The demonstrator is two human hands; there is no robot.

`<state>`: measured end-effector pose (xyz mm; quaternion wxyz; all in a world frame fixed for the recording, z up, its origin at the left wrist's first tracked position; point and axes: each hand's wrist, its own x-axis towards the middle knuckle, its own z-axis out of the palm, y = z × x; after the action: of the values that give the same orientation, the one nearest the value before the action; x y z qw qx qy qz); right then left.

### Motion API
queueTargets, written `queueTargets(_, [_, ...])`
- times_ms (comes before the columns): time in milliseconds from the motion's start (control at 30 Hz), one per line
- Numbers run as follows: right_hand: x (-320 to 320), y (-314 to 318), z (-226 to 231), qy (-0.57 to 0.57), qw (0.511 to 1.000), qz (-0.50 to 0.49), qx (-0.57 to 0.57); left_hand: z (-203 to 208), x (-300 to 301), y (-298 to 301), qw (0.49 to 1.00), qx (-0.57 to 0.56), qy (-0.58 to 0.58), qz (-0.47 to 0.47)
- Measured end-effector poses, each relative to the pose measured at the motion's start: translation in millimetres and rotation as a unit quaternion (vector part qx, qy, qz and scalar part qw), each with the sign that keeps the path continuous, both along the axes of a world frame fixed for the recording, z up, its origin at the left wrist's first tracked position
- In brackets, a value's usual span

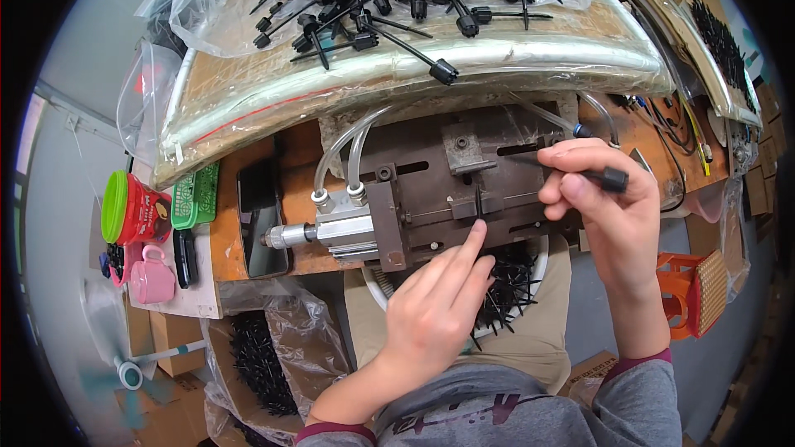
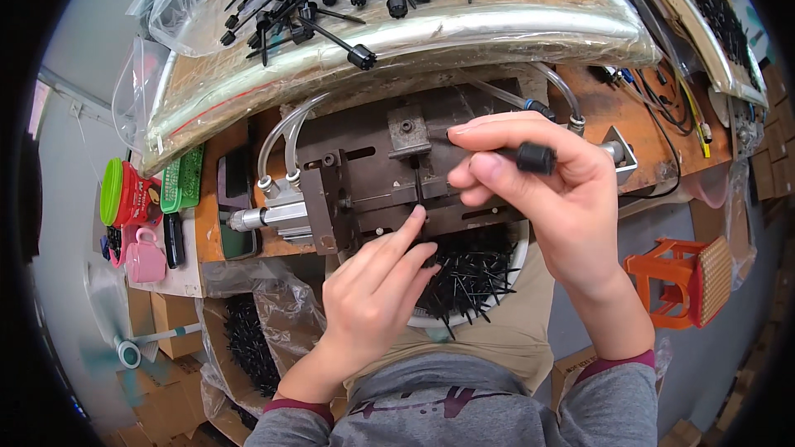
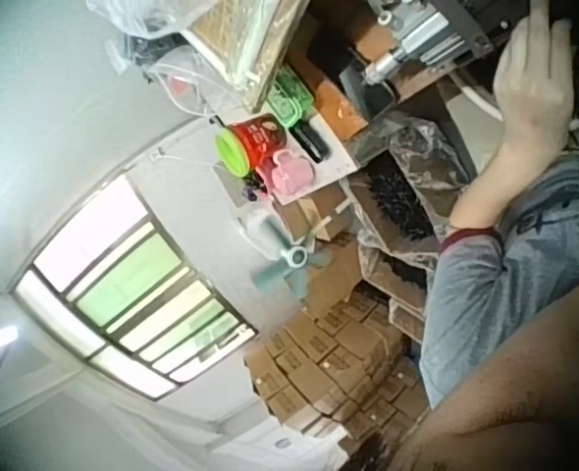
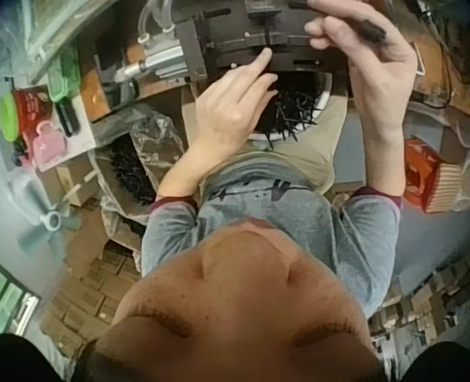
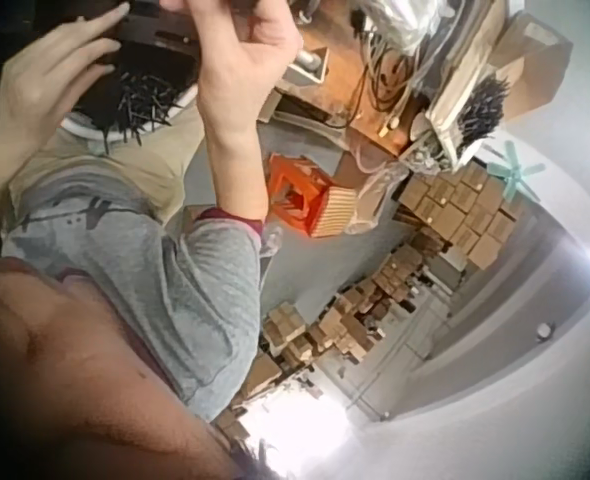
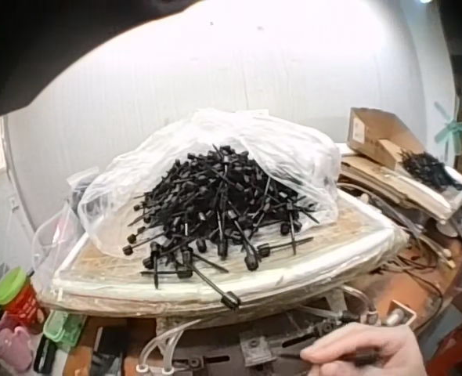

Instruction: Inserting black zip ties into a pneumatic crimping or cutting machine one by one.

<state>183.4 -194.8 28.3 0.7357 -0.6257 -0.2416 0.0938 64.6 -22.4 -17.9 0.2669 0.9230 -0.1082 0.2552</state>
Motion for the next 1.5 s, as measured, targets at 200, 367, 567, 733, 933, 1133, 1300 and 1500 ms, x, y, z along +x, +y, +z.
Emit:
queueTargets(200, [-14.1,-5.8,11.7,-0.119,0.991,-0.028,-0.058,5.8,11.4,-6.2,0.994,0.098,0.037,0.022])
queueTargets(367, [-26.8,-19.8,4.9,-0.168,0.98,-0.001,-0.103,14.6,11.3,-0.9,0.987,0.139,0.076,0.016])
queueTargets(567, [-41.2,-13.6,-18.1,-0.35,0.888,-0.035,-0.296,60.0,58.4,33.4,0.98,0.12,-0.145,0.062])
queueTargets(733, [-49.2,1.8,-38.5,-0.416,0.84,-0.001,-0.348,65.6,96.0,58.5,0.98,0.166,-0.104,0.045])
queueTargets(933, [-41.7,16.8,-37.0,-0.469,0.784,-0.023,-0.405,78.2,80.5,58.9,0.992,0.082,-0.091,0.008])
queueTargets(1133, [-43.7,15.6,-34.2,-0.47,0.772,-0.024,-0.428,74.4,34.7,46.9,0.994,0.069,-0.077,0.033])
queueTargets(1300, [-39.9,17.6,-36.4,-0.454,0.807,-0.029,-0.376,47.4,-19.1,27.5,0.999,0.026,0.025,0.029])
queueTargets(1500, [-34.7,6.4,-14.8,-0.405,0.843,0.111,-0.335,24.2,-47.6,39.5,0.999,-0.024,0.009,0.04])
